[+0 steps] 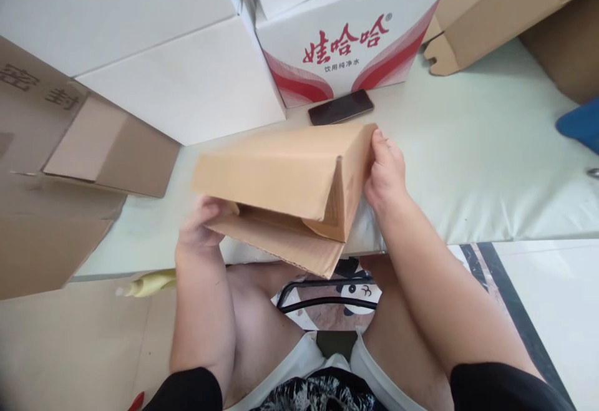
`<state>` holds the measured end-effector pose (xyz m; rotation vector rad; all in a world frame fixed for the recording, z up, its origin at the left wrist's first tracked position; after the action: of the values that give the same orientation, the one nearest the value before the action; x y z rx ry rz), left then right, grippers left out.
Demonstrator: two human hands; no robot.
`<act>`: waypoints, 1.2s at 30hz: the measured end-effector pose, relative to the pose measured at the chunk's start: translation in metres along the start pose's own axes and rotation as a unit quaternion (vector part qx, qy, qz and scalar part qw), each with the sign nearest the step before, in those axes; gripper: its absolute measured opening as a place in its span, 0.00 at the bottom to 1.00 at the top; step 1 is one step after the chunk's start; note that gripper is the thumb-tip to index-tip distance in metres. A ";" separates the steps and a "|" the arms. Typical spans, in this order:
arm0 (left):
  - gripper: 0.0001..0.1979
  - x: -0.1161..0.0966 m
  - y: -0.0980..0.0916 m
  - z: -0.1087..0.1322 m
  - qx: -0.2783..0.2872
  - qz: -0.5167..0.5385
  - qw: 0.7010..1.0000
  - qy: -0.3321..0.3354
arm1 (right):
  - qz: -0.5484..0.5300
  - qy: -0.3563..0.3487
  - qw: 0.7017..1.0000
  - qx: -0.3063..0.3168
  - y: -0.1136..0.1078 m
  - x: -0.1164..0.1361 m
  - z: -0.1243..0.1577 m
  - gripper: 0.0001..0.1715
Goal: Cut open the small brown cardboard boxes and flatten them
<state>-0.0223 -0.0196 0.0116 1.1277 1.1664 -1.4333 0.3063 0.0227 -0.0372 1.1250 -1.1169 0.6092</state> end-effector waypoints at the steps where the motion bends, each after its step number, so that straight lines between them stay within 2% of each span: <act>1: 0.25 0.002 -0.002 -0.001 -0.019 -0.028 0.999 0.006 | 0.002 -0.014 0.999 -0.031 -0.001 0.001 0.001 0.26; 3: 0.29 0.007 -0.004 -0.002 -0.069 -0.076 0.995 0.016 | 0.031 -0.051 0.996 -0.063 0.000 0.003 0.006 0.23; 4: 0.29 0.010 -0.004 -0.004 -0.095 -0.090 0.991 0.018 | 0.055 -0.069 0.995 -0.055 0.001 0.005 0.008 0.23; 8: 0.26 0.012 -0.003 -0.009 -0.191 -0.129 0.973 0.028 | 0.167 -0.092 0.981 0.024 0.005 0.005 0.010 0.23; 12: 0.26 0.004 -0.002 -0.012 -0.271 -0.142 0.948 0.083 | 0.273 -0.069 0.956 0.078 0.005 -0.006 0.009 0.44; 14: 0.27 0.003 -0.001 -0.012 -0.302 -0.145 0.937 0.100 | 0.252 -0.038 0.961 0.108 0.009 -0.009 0.014 0.49; 16: 0.28 0.004 0.001 -0.013 -0.324 -0.148 0.928 0.113 | 0.195 -0.012 0.967 0.166 0.018 -0.007 0.024 0.47; 18: 0.29 0.005 0.004 -0.014 -0.337 -0.155 0.921 0.123 | 0.160 -0.001 0.959 0.233 0.028 -0.002 0.036 0.46; 21: 0.38 0.005 0.010 -0.013 -0.319 -0.182 0.918 0.147 | 0.177 -0.017 0.935 0.307 0.041 0.006 0.049 0.52; 23: 0.47 0.003 0.016 -0.010 -0.278 -0.193 0.922 0.187 | 0.192 -0.042 0.930 0.312 0.045 0.008 0.051 0.55; 25: 0.50 0.002 0.022 -0.007 -0.235 -0.199 0.926 0.217 | 0.198 -0.068 0.936 0.282 0.045 0.008 0.049 0.54; 27: 0.48 0.003 0.025 -0.005 -0.203 -0.206 0.932 0.218 | 0.211 -0.074 0.946 0.233 0.042 0.005 0.046 0.50; 32: 0.45 0.012 0.025 -0.009 -0.132 -0.235 0.931 0.245 | 0.239 -0.036 0.968 0.075 0.034 0.001 0.040 0.31; 36: 0.37 0.011 0.025 -0.009 -0.120 -0.267 0.913 0.286 | 0.239 -0.026 0.969 0.057 0.039 0.004 0.040 0.30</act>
<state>0.0013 -0.0147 -0.0037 1.1329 2.1377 -1.3204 0.2598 -0.0010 -0.0173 0.9741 -1.4260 1.0347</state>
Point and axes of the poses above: each hand's wrist, its own z-axis away from the middle knuckle, its own y-axis out of the palm, x = y × z, the point moved 2 cm from there along -z, towards the middle knuckle, and after that the axes turned 15 degrees about -z, right-handed, at the moved point
